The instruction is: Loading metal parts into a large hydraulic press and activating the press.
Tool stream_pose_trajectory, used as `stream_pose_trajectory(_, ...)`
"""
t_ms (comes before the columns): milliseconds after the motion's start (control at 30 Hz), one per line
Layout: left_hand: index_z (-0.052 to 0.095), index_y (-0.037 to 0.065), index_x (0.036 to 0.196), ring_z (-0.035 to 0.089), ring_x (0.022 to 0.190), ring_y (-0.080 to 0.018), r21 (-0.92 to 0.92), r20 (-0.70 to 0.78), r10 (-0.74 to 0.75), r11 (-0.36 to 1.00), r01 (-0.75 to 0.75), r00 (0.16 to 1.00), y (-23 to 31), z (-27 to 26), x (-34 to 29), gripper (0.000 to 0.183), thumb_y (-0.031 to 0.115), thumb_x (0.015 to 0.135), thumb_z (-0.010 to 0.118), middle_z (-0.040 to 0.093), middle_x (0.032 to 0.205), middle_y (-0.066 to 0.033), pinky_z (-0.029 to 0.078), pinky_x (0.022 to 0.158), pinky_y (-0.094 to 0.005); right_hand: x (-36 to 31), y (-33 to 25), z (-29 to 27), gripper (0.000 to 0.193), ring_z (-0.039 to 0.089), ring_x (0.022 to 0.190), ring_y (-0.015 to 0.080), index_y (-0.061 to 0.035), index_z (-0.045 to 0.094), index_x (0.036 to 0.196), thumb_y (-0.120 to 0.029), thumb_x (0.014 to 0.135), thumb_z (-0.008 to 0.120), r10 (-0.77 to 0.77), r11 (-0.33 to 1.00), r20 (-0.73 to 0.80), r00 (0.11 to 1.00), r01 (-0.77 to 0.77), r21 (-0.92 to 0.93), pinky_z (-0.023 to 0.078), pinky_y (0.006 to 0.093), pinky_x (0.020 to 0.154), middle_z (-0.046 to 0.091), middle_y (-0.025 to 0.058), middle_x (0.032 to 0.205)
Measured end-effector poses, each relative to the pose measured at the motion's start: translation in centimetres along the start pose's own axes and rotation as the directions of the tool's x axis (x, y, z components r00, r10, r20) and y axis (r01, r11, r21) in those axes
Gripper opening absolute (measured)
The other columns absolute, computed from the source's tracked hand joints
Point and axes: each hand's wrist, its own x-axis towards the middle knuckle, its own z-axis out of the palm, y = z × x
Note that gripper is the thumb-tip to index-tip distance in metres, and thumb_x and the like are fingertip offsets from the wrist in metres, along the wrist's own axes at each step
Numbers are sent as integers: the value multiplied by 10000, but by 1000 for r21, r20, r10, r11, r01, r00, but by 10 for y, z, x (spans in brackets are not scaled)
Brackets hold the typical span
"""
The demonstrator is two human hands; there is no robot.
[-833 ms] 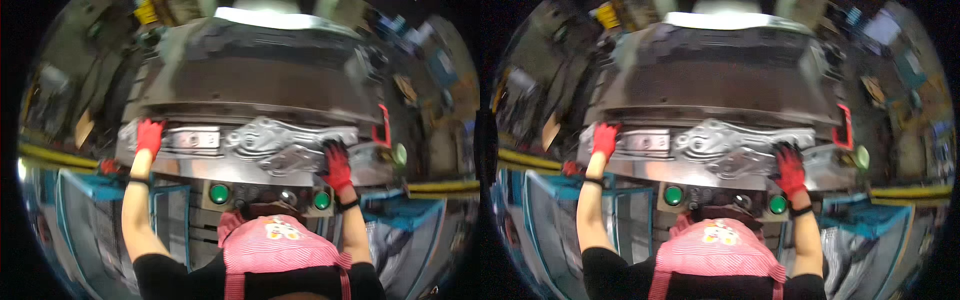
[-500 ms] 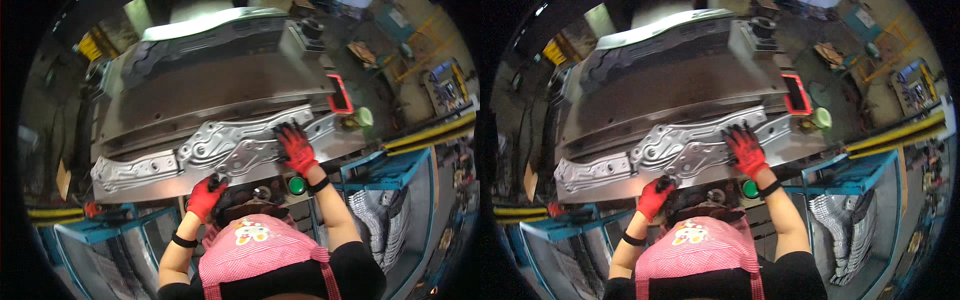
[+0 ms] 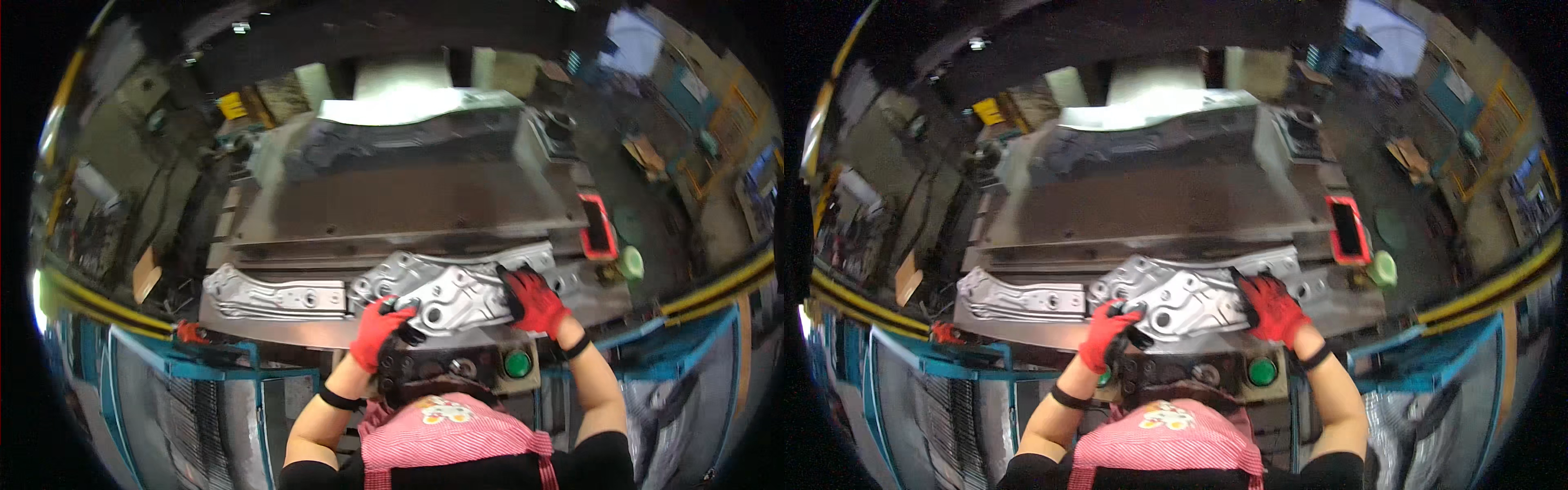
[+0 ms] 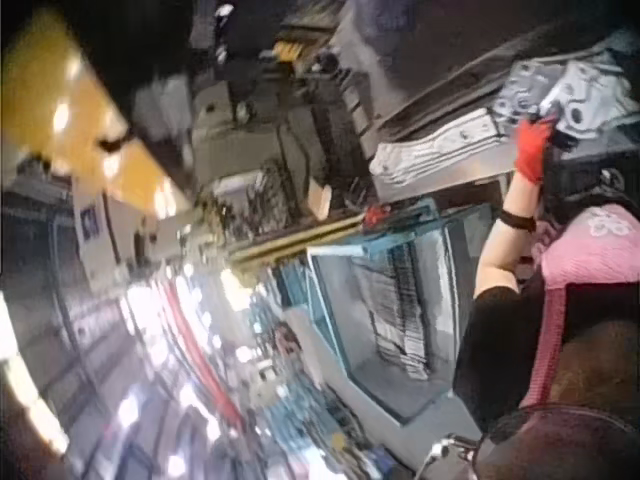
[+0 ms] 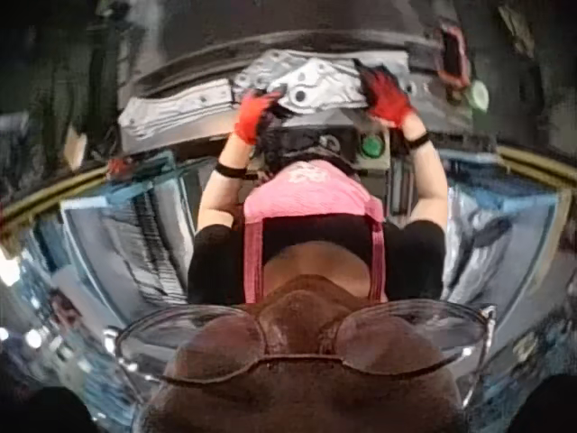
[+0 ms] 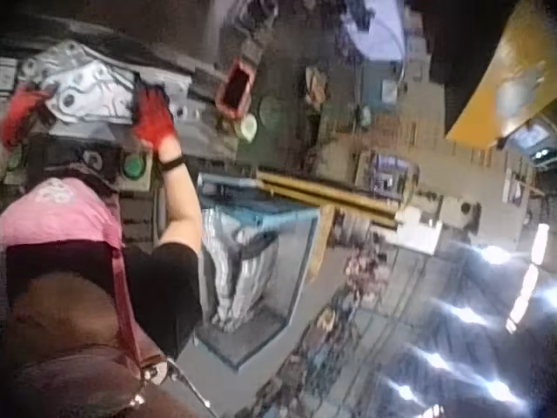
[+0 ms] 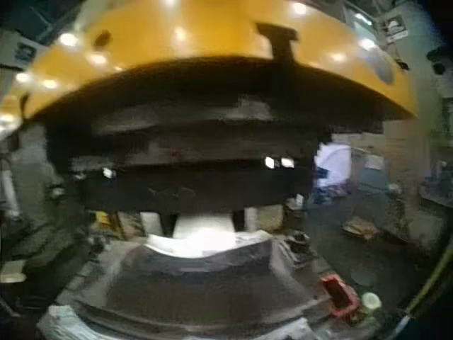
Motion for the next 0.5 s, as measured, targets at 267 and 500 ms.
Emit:
stream_pose_trajectory(267,508,-12,1187,540,971,-111,-237,-236,183,941,-240,954,13,-62,-15,393,23,814,629,588,1081,-50,439,854,-257,58,-80,-54,811,384,1157,342,-150,484,1221,-291,478,778,-104,961,-233,967,37,-276,280,493,1005,434,140,1214)
stream_pose_trajectory(500,355,4,1327,518,1082,-219,-248,-429,295,870,-425,854,-8,-126,-34,426,72,918,455,501,1221,-134,420,927,-331,238,-93,-101,969,331,1181,300,-185,323,1357,-328,523,795,-264,820,-455,851,-50,-570,268,471,1001,366,118,1234)
